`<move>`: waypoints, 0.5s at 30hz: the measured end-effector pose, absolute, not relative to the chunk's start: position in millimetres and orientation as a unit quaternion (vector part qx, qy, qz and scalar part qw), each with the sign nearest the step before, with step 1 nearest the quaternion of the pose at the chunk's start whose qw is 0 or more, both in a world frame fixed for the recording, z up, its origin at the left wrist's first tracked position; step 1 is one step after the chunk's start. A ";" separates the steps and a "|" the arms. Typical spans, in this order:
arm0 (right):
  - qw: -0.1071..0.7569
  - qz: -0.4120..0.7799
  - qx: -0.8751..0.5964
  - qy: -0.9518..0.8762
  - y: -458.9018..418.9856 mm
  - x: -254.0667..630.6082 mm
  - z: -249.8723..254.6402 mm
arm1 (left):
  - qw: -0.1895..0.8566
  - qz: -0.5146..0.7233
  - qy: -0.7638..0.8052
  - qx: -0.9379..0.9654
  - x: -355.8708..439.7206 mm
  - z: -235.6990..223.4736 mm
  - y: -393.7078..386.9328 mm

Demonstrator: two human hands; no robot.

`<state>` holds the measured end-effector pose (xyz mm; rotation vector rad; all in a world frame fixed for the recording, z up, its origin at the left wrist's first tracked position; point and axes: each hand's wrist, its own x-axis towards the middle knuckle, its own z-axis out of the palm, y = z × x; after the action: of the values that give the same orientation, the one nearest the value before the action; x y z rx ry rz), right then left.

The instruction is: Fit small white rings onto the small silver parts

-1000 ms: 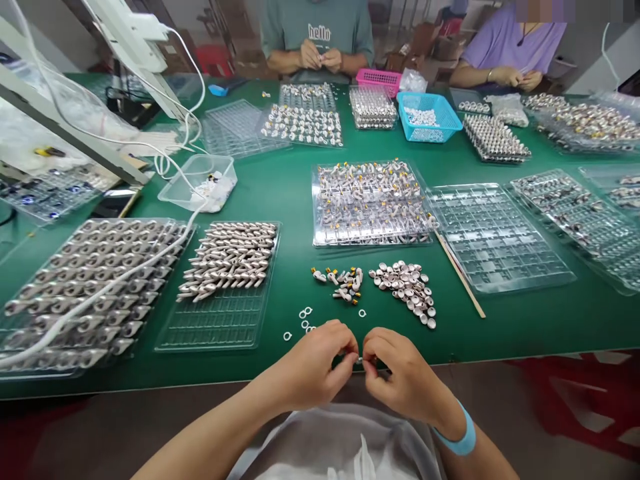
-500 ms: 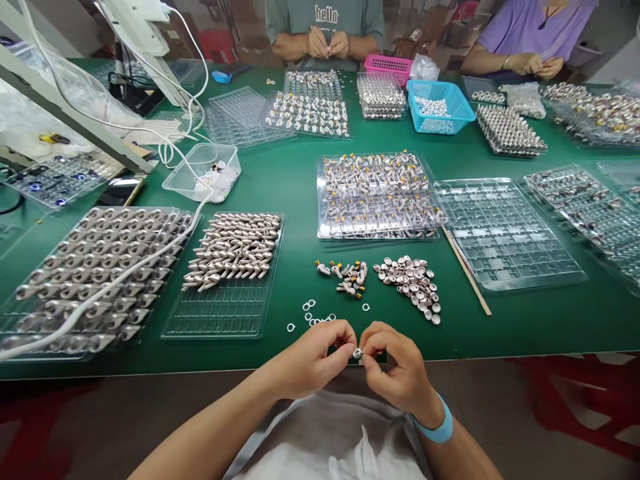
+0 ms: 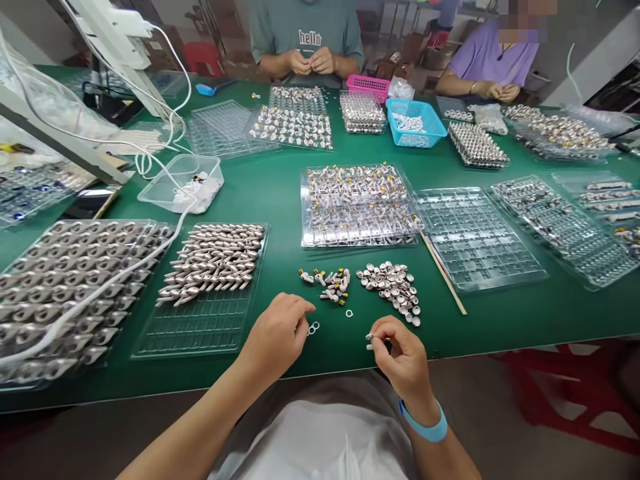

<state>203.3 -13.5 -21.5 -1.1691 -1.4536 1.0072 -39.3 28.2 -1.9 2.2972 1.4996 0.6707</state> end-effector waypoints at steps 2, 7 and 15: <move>0.488 0.412 -0.481 -0.600 -12.9 203.7 -24.0 | 0.156 0.237 0.482 0.829 -22.8 5.8 38.2; 0.492 0.412 -0.480 -0.598 -12.0 204.4 -23.3 | 0.131 0.144 0.435 0.879 29.7 18.0 79.0; 0.490 0.385 -0.478 -0.619 -16.2 210.2 -26.9 | 0.124 0.092 0.402 0.902 56.4 1.5 117.3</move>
<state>210.2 -16.2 -26.9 -1.1620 -1.5028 0.9342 56.4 117.3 1.5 2.6316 1.1735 0.2674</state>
